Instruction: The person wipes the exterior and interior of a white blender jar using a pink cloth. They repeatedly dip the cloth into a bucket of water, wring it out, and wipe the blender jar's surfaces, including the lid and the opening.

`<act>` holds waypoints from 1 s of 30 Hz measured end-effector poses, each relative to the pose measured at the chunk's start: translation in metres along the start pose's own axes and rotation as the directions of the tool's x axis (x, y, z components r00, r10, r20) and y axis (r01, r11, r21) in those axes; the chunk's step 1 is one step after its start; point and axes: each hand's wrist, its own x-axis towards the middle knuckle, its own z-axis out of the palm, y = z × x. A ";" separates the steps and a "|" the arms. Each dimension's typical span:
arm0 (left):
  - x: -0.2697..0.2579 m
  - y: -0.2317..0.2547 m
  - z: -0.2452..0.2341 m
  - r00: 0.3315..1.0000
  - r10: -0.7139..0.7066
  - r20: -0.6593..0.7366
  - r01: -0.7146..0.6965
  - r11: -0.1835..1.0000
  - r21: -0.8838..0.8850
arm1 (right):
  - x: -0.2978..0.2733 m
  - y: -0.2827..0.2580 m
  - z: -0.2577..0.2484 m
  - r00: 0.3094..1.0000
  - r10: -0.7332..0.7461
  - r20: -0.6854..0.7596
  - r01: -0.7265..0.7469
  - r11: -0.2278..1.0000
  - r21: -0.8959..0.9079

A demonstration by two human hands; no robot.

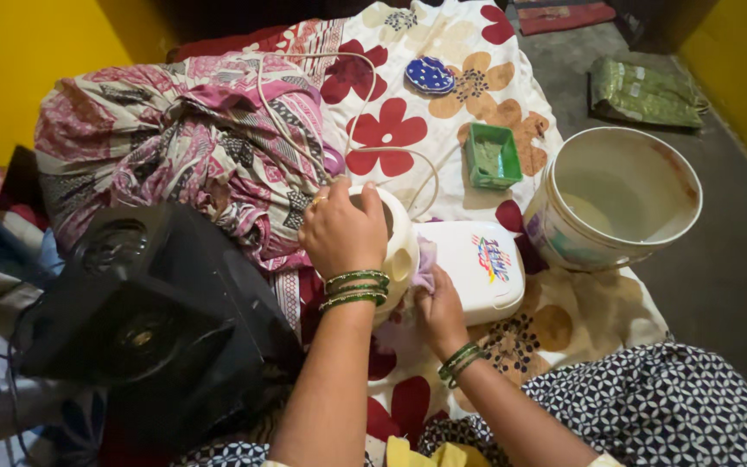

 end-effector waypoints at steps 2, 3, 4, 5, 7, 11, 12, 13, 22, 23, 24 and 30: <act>-0.002 -0.003 0.000 0.999 0.019 -0.043 -0.018 1.000 0.008 | 0.003 -0.018 -0.004 0.999 0.048 0.005 -0.048 0.998 0.043; -0.002 -0.003 0.002 0.998 0.028 -0.062 -0.028 1.000 0.008 | 0.011 -0.032 -0.005 0.989 0.147 0.026 -0.149 0.983 0.109; -0.001 -0.002 0.004 0.999 0.021 -0.044 -0.021 1.000 0.000 | 0.022 -0.049 -0.007 0.969 0.242 0.054 -0.248 0.953 0.172; 0.000 -0.004 0.005 1.000 0.011 -0.026 -0.011 1.000 -0.002 | 0.035 -0.067 -0.007 0.989 0.148 0.009 -0.147 0.971 0.189; 0.000 -0.007 0.006 1.000 0.004 -0.012 -0.004 1.000 -0.007 | 0.064 -0.100 -0.009 0.999 0.016 -0.039 -0.007 0.973 0.230; -0.001 -0.008 0.008 0.998 0.033 -0.051 -0.034 0.999 -0.022 | 0.088 -0.126 -0.008 0.987 -0.117 -0.112 0.142 0.957 0.252; -0.001 -0.008 0.007 0.997 0.044 -0.065 -0.045 0.999 -0.024 | 0.086 -0.122 -0.004 0.979 -0.147 -0.141 0.178 0.956 0.235; 0.001 -0.007 0.007 0.998 0.035 -0.057 -0.036 0.999 -0.019 | 0.081 -0.114 -0.001 0.992 -0.061 -0.108 0.089 0.957 0.277; -0.001 -0.001 0.005 1.000 -0.007 -0.012 0.007 1.000 0.008 | 0.031 -0.014 0.011 0.981 0.168 0.101 -0.188 0.953 0.236; -0.003 -0.002 0.004 1.000 0.006 -0.025 -0.005 1.000 0.007 | 0.042 -0.016 0.006 0.964 0.229 0.137 -0.262 0.913 0.314; -0.005 -0.002 0.004 0.999 0.018 -0.037 -0.018 1.000 0.006 | 0.057 -0.021 0.001 0.945 0.273 0.179 -0.324 0.856 0.404; -0.012 -0.013 0.009 0.999 0.010 0.032 -0.009 1.000 -0.023 | 0.157 -0.085 -0.008 0.857 0.068 0.511 -0.474 0.496 0.728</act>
